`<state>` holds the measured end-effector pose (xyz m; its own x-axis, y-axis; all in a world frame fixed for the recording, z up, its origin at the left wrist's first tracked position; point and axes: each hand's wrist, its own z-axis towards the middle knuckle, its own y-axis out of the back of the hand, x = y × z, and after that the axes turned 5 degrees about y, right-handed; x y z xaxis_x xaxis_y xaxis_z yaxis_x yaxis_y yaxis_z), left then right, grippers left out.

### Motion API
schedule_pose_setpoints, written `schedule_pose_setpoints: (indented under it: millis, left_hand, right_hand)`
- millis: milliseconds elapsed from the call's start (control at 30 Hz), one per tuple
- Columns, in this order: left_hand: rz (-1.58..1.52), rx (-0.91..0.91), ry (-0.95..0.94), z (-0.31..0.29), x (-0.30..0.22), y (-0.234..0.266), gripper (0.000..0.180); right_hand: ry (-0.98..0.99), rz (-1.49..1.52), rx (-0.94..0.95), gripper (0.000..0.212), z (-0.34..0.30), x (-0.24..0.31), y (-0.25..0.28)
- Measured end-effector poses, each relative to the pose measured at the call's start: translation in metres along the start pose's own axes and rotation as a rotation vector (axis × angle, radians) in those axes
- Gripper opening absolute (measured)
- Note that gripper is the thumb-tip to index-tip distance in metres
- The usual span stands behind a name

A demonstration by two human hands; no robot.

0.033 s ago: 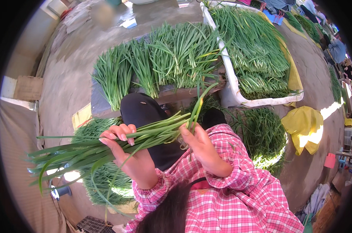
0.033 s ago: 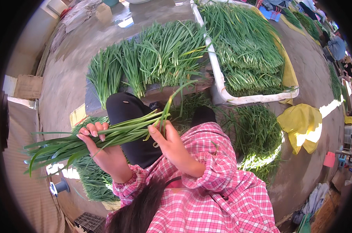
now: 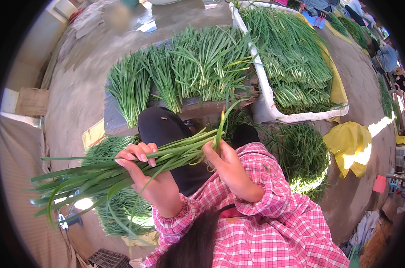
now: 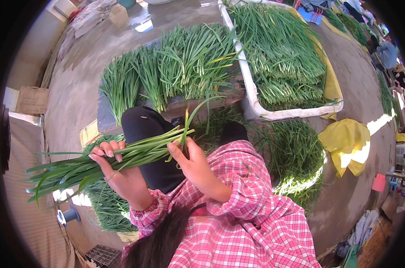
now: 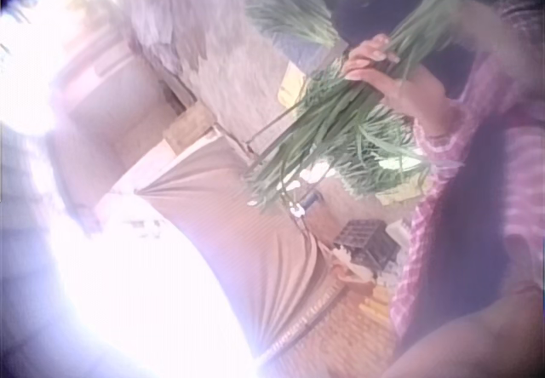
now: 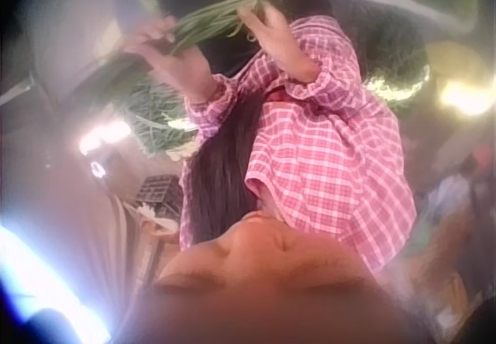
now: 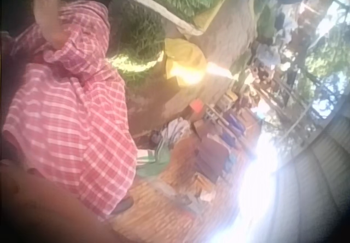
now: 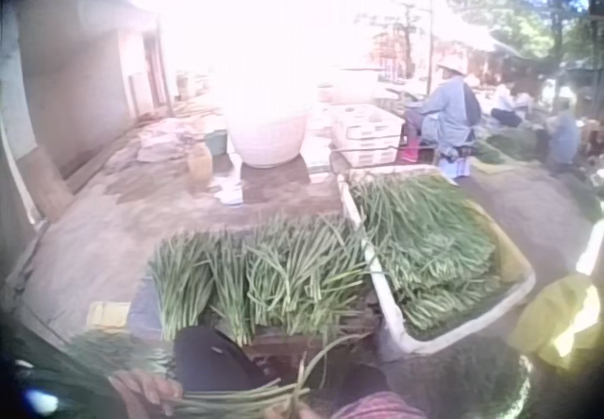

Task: The person picks up bunches of leeks, removes individual damaged leaves by hand, and aligns the stalks before placing the bunch into a pile.

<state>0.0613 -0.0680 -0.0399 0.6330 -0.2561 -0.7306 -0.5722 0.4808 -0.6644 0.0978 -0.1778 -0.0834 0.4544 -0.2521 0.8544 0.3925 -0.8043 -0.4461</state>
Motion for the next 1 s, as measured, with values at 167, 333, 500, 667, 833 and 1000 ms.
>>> schedule_pose_setpoints:
  millis: [167,333,500,667,833,1000]
  left_hand:
    - [-0.131,-0.015,0.016,0.008,-0.01,0.012,0.021]
    - [-0.41,0.045,0.117,0.022,-0.038,0.04,0.016]
    - [-0.392,-0.103,0.155,0.016,-0.03,0.025,0.018]
    - [-0.36,-0.071,0.179,0.009,-0.019,0.02,0.018]
    - [-0.358,-0.052,0.193,0.01,-0.015,0.023,0.019]
    - [-0.352,-0.079,0.184,0.017,-0.024,0.04,0.019]
  right_hand:
    - [0.185,-0.213,-0.13,0.019,0.009,-0.013,0.032]
    - [0.197,-0.214,-0.241,0.02,0.031,-0.015,0.097]
    - [0.105,0.118,0.293,0.03,0.029,-0.031,0.048]
    - [-0.243,0.619,0.393,0.024,0.004,-0.014,0.012]
    - [-0.403,0.653,0.499,0.024,0.001,-0.016,0.021]
    - [-0.429,0.685,0.371,0.018,-0.004,0.0,0.041]
